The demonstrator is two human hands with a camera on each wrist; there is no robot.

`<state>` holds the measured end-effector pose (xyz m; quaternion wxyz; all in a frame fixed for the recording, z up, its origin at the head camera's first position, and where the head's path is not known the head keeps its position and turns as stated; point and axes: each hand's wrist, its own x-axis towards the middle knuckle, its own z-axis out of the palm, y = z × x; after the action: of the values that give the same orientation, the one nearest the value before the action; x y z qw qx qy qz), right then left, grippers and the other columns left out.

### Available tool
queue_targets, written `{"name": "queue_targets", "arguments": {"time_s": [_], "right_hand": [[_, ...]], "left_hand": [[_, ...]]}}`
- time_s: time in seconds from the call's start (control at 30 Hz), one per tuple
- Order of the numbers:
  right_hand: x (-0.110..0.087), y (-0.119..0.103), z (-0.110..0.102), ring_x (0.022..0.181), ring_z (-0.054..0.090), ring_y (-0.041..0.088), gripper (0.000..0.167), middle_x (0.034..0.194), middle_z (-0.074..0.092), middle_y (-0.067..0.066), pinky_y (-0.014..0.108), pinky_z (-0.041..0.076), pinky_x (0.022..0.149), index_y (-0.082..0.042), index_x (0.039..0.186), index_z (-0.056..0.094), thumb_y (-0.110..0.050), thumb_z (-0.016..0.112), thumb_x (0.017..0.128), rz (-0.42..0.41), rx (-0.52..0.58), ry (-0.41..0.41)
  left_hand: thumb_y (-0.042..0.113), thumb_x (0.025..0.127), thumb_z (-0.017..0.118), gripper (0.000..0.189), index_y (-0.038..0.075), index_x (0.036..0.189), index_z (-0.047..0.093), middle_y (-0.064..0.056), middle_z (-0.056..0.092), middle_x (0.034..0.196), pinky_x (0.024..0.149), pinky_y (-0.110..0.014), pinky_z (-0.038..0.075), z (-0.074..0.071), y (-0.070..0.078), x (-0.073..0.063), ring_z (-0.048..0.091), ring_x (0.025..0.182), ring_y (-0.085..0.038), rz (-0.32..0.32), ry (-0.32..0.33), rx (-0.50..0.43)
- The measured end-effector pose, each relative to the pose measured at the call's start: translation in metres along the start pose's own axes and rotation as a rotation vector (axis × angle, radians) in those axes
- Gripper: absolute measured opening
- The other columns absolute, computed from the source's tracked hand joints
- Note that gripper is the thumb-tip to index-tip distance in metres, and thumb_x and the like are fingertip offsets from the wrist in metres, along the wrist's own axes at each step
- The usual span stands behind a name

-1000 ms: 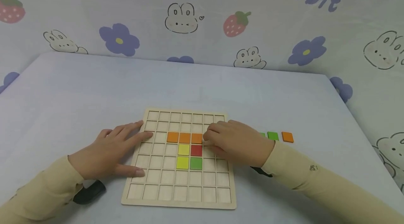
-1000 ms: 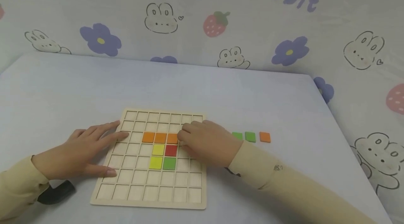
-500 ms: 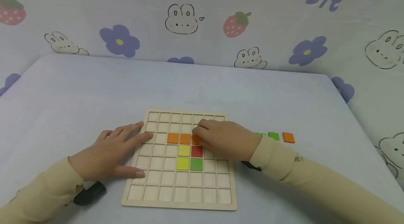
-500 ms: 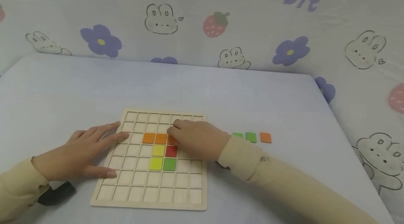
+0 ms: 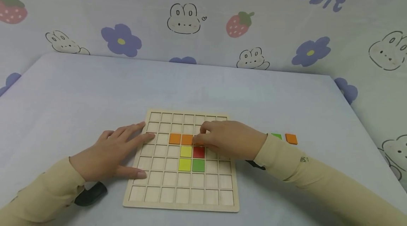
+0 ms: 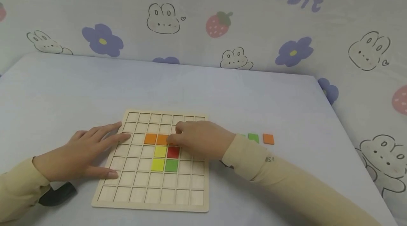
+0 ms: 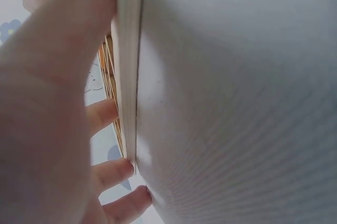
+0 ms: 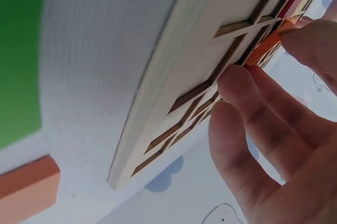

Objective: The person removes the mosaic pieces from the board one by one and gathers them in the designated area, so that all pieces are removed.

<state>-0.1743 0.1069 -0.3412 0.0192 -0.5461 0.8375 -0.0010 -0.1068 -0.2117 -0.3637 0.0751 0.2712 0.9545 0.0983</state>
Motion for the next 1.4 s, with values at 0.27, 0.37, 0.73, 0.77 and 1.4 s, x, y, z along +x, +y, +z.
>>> {"name": "queue_targets", "arguments": {"time_s": [0.27, 0.37, 0.73, 0.77, 1.4], "right_hand": [[-0.001, 0.001, 0.002, 0.082, 0.060, 0.010, 0.014, 0.104, 0.062, -0.002, 0.024, 0.053, 0.073, -0.020, 0.104, 0.063, -0.017, 0.065, 0.091, -0.030, -0.064, 0.028], [-0.002, 0.002, 0.002, 0.084, 0.061, 0.010, 0.013, 0.102, 0.062, -0.002, 0.023, 0.052, 0.075, -0.018, 0.103, 0.063, -0.016, 0.065, 0.091, -0.055, -0.099, 0.049], [-0.019, 0.002, -0.016, 0.094, 0.060, 0.016, 0.014, 0.101, 0.066, -0.001, 0.027, 0.050, 0.084, -0.011, 0.104, 0.064, -0.018, 0.063, 0.092, -0.021, -0.140, 0.159], [-0.023, 0.002, -0.019, 0.094, 0.060, 0.016, 0.015, 0.101, 0.066, -0.001, 0.027, 0.050, 0.083, -0.010, 0.104, 0.064, -0.017, 0.064, 0.092, -0.016, -0.139, 0.160], [-0.120, 0.021, -0.013, 0.082, 0.061, 0.004, 0.023, 0.095, 0.065, -0.009, 0.024, 0.053, 0.070, -0.016, 0.097, 0.067, -0.012, 0.078, 0.077, 0.199, -0.061, 0.201]], "left_hand": [[0.082, 0.075, 0.044, 0.093, 0.025, 0.148, 0.034, -0.016, 0.029, 0.153, 0.093, -0.061, 0.035, 0.000, 0.000, 0.001, 0.035, 0.134, -0.038, -0.003, -0.003, 0.020], [0.083, 0.075, 0.043, 0.094, 0.025, 0.148, 0.034, -0.016, 0.029, 0.153, 0.092, -0.061, 0.035, 0.001, 0.000, 0.001, 0.035, 0.134, -0.039, -0.004, -0.004, 0.024], [0.083, 0.075, 0.042, 0.094, 0.026, 0.148, 0.034, -0.016, 0.028, 0.154, 0.092, -0.061, 0.034, 0.001, 0.000, 0.000, 0.034, 0.135, -0.038, -0.004, -0.011, 0.015], [0.083, 0.075, 0.042, 0.093, 0.026, 0.148, 0.034, -0.016, 0.029, 0.154, 0.092, -0.061, 0.035, 0.001, 0.000, 0.001, 0.035, 0.135, -0.038, -0.003, -0.010, 0.017], [0.083, 0.075, 0.042, 0.092, 0.028, 0.148, 0.032, -0.015, 0.028, 0.154, 0.091, -0.061, 0.035, 0.002, -0.003, 0.001, 0.035, 0.134, -0.037, 0.004, -0.002, 0.029]]}}
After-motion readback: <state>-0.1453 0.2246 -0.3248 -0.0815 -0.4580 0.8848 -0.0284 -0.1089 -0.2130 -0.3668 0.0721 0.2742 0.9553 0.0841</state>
